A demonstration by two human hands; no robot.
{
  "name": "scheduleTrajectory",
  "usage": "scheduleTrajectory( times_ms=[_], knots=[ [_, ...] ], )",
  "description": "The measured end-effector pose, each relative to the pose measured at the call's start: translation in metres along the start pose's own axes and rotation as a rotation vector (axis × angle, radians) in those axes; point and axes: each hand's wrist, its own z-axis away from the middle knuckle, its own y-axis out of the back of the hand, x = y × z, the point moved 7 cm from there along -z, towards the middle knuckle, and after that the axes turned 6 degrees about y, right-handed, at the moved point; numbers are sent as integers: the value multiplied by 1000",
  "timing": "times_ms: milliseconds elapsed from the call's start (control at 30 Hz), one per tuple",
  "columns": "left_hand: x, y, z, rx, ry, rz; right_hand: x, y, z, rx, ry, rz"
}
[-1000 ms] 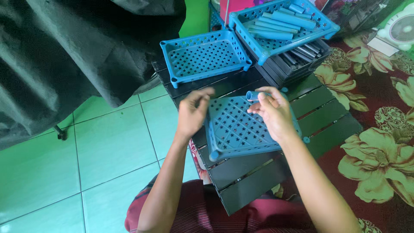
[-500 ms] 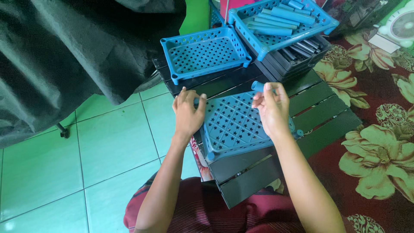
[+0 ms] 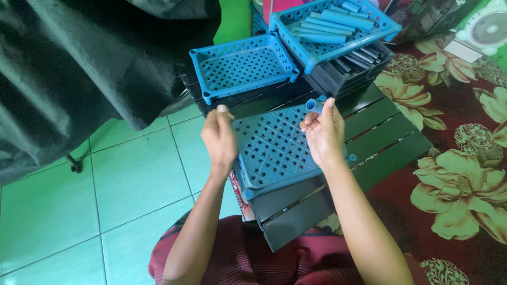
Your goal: The person assembles plastic crates by inserting cylindrical rods into the corner holes of perforated trays. They handle black and blue trays and rods, stacking the black components and then assembling the blue ones by inserting rods into each corner.
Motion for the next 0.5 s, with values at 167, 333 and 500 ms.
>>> scheduleTrajectory(
  times_ms=[167, 333, 500],
  knots=[
    [9, 2, -14, -234, 148, 917, -3, -9, -1, 86, -57, -177],
    [69, 25, 8, -360, 24, 960, -7, -33, -3, 82, -89, -253],
    [130, 20, 16, -271, -233, 816, -2, -60, -2, 92, -142, -306]
  ],
)
